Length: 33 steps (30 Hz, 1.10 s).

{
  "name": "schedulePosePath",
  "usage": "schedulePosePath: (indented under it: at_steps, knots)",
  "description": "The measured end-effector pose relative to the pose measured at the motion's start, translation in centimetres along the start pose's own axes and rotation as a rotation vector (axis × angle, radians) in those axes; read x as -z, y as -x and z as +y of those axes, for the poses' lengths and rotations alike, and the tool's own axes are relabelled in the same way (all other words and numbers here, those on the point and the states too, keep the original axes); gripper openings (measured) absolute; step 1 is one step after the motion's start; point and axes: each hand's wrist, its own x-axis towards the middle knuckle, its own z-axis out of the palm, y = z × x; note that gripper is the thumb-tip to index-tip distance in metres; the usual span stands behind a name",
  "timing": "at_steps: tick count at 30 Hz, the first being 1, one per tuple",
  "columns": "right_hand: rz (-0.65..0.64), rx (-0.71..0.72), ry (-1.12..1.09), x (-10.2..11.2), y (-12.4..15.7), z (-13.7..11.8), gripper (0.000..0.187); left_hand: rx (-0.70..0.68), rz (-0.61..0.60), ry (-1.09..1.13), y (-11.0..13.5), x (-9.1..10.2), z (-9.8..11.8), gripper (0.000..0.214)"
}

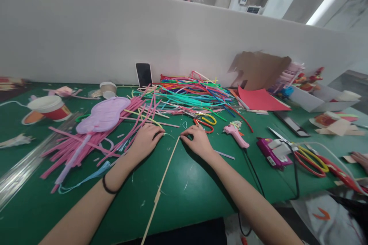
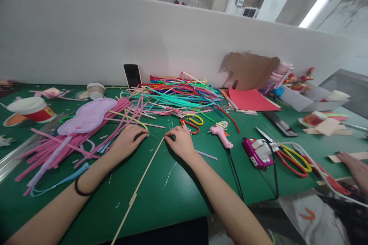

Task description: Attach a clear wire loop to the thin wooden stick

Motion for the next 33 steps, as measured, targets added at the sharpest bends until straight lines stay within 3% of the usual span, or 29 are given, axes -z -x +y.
schedulePosePath:
  at_steps: [14, 16, 19, 22, 25, 29, 33]
  knots:
    - [-0.06, 0.006, 0.054, 0.5, 0.0, -0.4, 0.012, 0.146, 0.008, 0.186, -1.1, -1.1, 0.7, 0.021]
    - [-0.034, 0.034, 0.097, 1.6, -0.1, -0.5, 0.015, 0.139, 0.001, 0.192, -1.1, -1.1, 0.8, 0.02]
    - [0.131, 0.035, 0.21, 5.0, 0.3, -0.3, 0.022, 0.128, 0.007, 0.183, -1.0, -1.1, 0.7, 0.019]
    - [0.252, -0.159, 0.441, 9.3, 1.9, 0.9, 0.028, 0.12, 0.012, 0.174, -1.0, -1.2, 0.7, 0.021]
    - [0.164, -0.394, 0.713, 12.1, 4.4, 2.6, 0.038, 0.107, 0.008, 0.163, -1.0, -1.4, 0.5, 0.022]
    - [-0.039, -0.608, 0.893, 12.4, 6.6, 4.2, 0.047, 0.102, 0.022, 0.136, -1.0, -1.6, 0.3, 0.022]
    - [-0.078, -0.659, 0.877, 11.5, 6.4, 4.5, 0.049, 0.128, 0.065, 0.142, -0.9, -1.6, 0.2, 0.025]
